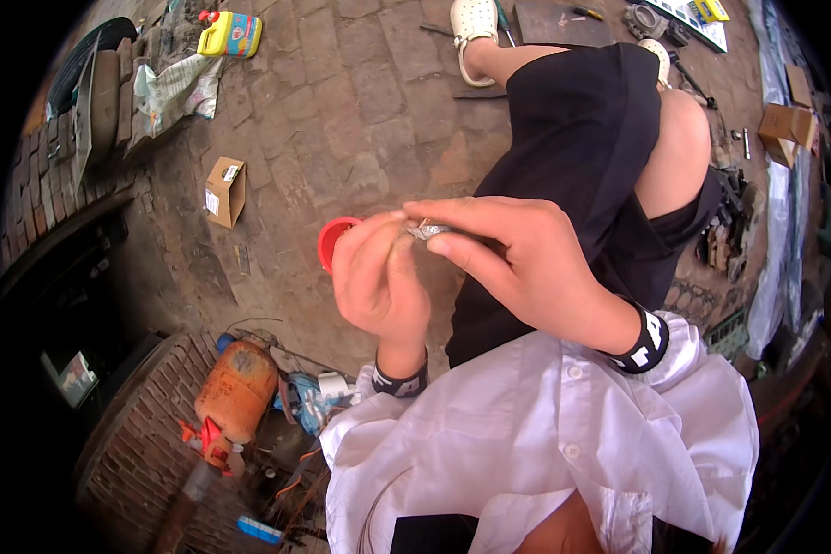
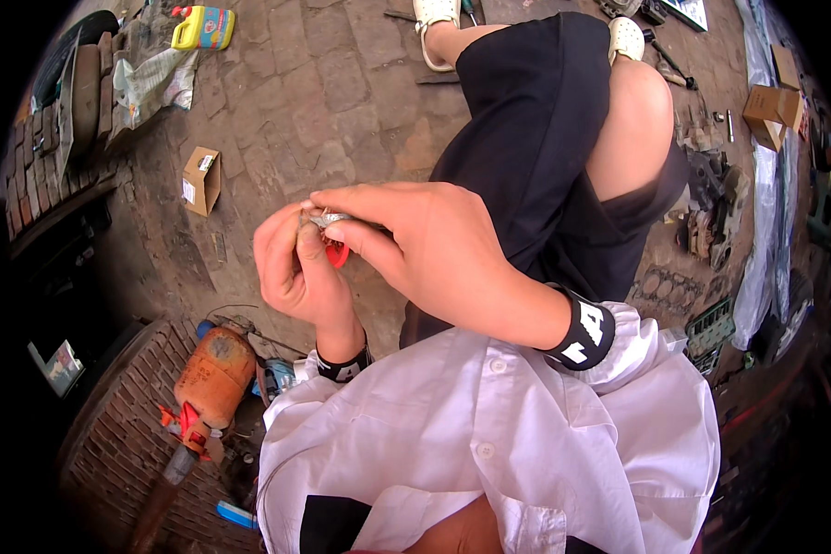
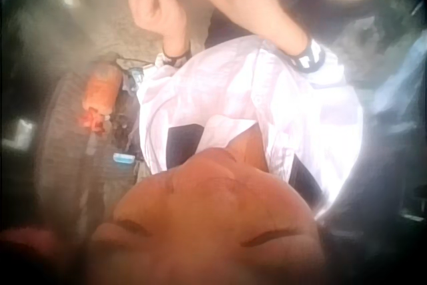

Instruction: The person sits on the floor and uses a hammer and a small metal tool to work on tiny metallic pieces. They repeatedly tap and adjust the pieces, occasionally picking up new items from a nearby container.

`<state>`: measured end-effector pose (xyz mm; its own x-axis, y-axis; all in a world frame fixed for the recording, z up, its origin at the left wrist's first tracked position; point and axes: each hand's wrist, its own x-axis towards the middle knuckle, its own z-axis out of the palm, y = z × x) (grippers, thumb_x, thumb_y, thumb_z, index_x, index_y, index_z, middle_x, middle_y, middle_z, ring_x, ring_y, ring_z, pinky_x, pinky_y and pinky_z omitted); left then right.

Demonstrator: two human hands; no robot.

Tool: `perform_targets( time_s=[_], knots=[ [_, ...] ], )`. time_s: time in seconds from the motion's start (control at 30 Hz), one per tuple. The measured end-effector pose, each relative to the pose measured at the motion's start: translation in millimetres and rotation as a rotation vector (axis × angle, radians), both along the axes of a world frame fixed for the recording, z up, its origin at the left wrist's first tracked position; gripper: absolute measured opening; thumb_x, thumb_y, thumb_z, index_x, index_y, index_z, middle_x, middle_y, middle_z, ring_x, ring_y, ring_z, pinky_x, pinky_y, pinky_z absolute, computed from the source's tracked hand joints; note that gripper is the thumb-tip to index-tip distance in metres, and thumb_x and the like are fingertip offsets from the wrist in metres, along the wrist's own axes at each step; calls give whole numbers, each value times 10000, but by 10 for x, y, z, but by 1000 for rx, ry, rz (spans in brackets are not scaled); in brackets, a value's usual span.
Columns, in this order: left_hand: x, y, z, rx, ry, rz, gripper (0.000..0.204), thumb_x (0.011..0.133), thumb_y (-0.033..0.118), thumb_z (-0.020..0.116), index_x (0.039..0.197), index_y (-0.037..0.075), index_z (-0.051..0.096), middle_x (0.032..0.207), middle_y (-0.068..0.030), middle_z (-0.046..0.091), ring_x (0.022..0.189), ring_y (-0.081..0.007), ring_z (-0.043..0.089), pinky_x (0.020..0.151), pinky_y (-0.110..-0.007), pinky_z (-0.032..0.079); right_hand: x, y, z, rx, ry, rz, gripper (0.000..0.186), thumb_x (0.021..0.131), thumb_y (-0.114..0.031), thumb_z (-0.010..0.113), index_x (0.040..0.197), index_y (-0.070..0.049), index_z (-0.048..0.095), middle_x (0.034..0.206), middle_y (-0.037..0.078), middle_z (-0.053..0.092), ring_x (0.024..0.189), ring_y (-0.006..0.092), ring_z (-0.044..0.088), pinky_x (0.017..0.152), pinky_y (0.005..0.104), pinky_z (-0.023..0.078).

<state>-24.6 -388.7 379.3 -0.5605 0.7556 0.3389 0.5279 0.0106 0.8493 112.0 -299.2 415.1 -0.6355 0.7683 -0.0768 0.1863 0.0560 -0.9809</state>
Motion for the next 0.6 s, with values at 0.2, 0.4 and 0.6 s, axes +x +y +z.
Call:
perform_targets(
  time_s=[0.2, 0.4, 0.6],
  knots=[
    [-53, 49, -41, 25, 83, -1, 115, 899, -32, 617, 981, -57, 694, 999, -138, 672, 825, -169, 647, 692, -255, 527, -88, -54, -43, -13, -18, -60, 285, 883, -88, 670, 1163, -48, 695, 931, 126, 723, 712, 209, 671, 647, 281, 521],
    [-22, 102, -6, -19, -25, 45, 113, 884, -36, 631, 975, -52, 696, 978, -131, 681, 839, -180, 646, 714, -272, 527, -127, -23, -148, 57, 5, -70, 280, 900, -103, 666, 1171, -39, 689, 936, 110, 726, 723, 166, 662, 642, 263, 512],
    [-5, 137, 38, 4, -161, -43, 86, 914, 8, 635, 950, -51, 686, 972, -115, 673, 844, -142, 622, 718, -245, 498, -52, 113, -28, -302, 109, -81, 275, 897, -133, 702, 1143, -12, 686, 747, -15, 593, 650, 28, 482, 554, 200, 380]
  ],
)
